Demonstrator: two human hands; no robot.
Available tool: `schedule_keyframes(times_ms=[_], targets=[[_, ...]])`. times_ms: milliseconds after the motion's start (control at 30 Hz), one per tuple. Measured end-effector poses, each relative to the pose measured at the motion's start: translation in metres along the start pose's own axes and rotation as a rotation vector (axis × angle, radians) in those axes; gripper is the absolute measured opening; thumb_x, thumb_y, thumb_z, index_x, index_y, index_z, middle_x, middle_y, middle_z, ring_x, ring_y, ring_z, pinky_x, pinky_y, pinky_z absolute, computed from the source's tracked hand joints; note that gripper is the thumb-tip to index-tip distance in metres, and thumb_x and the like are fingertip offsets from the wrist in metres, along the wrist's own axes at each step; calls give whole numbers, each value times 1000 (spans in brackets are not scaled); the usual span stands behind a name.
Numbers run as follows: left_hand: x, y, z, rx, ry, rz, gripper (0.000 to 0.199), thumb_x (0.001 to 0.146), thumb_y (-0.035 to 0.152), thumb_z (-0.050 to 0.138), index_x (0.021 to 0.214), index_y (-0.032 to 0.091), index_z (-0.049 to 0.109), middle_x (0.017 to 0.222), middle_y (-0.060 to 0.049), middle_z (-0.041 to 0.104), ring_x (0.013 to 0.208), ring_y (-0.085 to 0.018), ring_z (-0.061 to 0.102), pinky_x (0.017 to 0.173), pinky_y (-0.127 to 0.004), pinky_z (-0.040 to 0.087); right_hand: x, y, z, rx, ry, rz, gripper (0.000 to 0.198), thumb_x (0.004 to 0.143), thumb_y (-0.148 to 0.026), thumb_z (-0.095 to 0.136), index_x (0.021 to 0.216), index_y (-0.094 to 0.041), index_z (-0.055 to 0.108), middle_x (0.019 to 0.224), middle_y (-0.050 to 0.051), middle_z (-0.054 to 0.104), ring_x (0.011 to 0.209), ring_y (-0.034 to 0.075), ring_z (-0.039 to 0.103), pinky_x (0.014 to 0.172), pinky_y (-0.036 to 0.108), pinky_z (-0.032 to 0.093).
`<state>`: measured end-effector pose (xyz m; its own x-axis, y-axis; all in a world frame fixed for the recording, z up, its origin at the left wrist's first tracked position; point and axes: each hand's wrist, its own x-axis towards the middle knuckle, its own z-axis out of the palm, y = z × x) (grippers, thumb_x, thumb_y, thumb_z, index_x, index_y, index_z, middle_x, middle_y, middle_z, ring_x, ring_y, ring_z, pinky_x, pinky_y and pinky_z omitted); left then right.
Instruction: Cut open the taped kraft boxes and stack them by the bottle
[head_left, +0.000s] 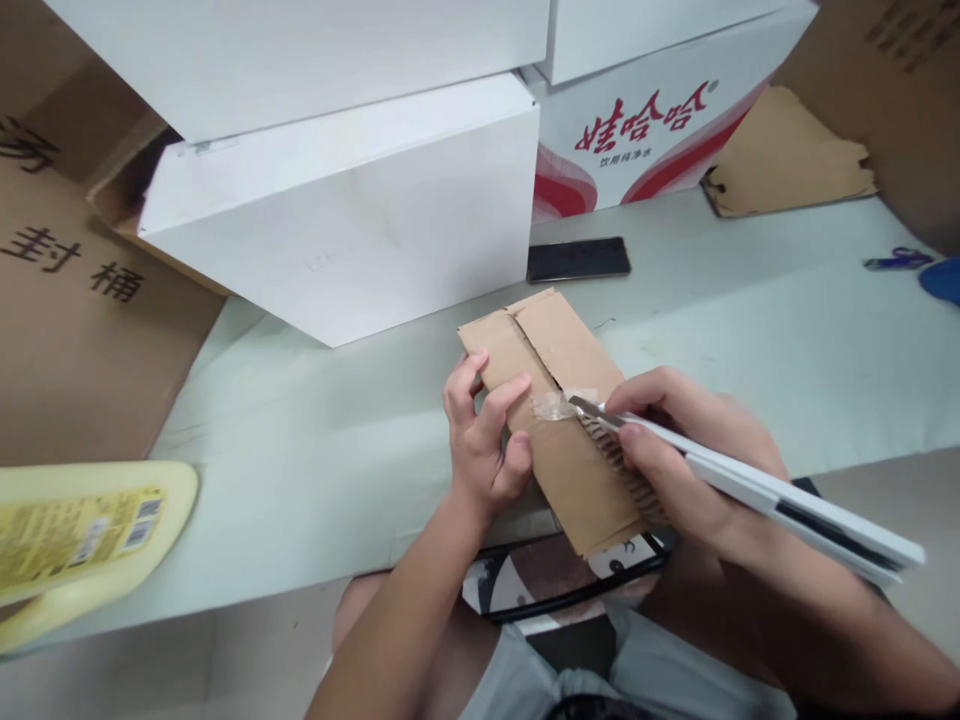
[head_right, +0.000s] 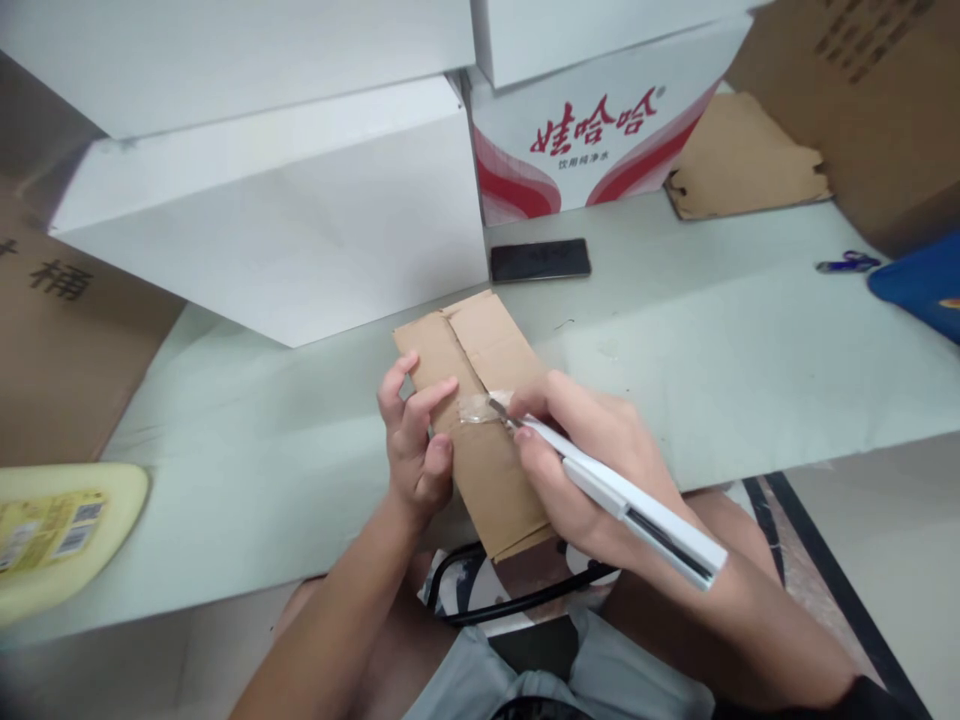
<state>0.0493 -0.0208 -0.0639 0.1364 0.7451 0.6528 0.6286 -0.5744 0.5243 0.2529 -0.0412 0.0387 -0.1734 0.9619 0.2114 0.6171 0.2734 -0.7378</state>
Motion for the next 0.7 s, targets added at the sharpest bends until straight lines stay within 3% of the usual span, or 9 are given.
schedule_keyframes(times_ms=[133, 233, 400, 533, 700], targets=[[0, -2, 1, -5, 25, 20, 42, 103, 45, 33, 131, 25, 58, 150, -15, 43, 142, -37, 46, 111, -55, 45, -3, 12, 4, 126, 133, 101, 9, 96, -25, 49, 98, -26, 58, 59, -3, 56, 46, 16, 52, 46, 30, 41], [0, -3, 2, -17, 33, 24, 43, 103, 45, 33, 131, 25, 59, 151, -15, 43, 142, -35, 45, 110, -52, 45, -4, 18, 7, 154, 142, 103, 11, 99, -27, 46, 102, -26, 57, 58, -4, 53, 42, 14, 47, 44, 30, 37], [0, -3, 3, -29, 44, 23, 43, 103, 44, 34, 131, 25, 59, 151, -15, 43, 143, -34, 44, 110, -51, 45, -1, 12, 3, 111, 111, 113, 13, 100, -28, 45, 98, -26, 57, 58, -3, 56, 46, 16, 52, 47, 29, 41], [-1, -3, 3, -42, 46, 20, 43, 103, 45, 34, 132, 25, 59, 151, -14, 43, 143, -34, 44, 111, -52, 45, 2, 0, -3, 71, -7, 58, 7, 94, -26, 53, 93, -25, 59, 70, -1, 66, 56, 15, 60, 51, 27, 43], [0, -2, 3, -38, 41, 18, 43, 104, 46, 33, 131, 25, 59, 151, -15, 42, 142, -34, 45, 111, -51, 45, 3, -7, -3, -20, -45, 18, 4, 91, -23, 55, 89, -24, 58, 64, -4, 65, 46, 12, 54, 50, 26, 39]])
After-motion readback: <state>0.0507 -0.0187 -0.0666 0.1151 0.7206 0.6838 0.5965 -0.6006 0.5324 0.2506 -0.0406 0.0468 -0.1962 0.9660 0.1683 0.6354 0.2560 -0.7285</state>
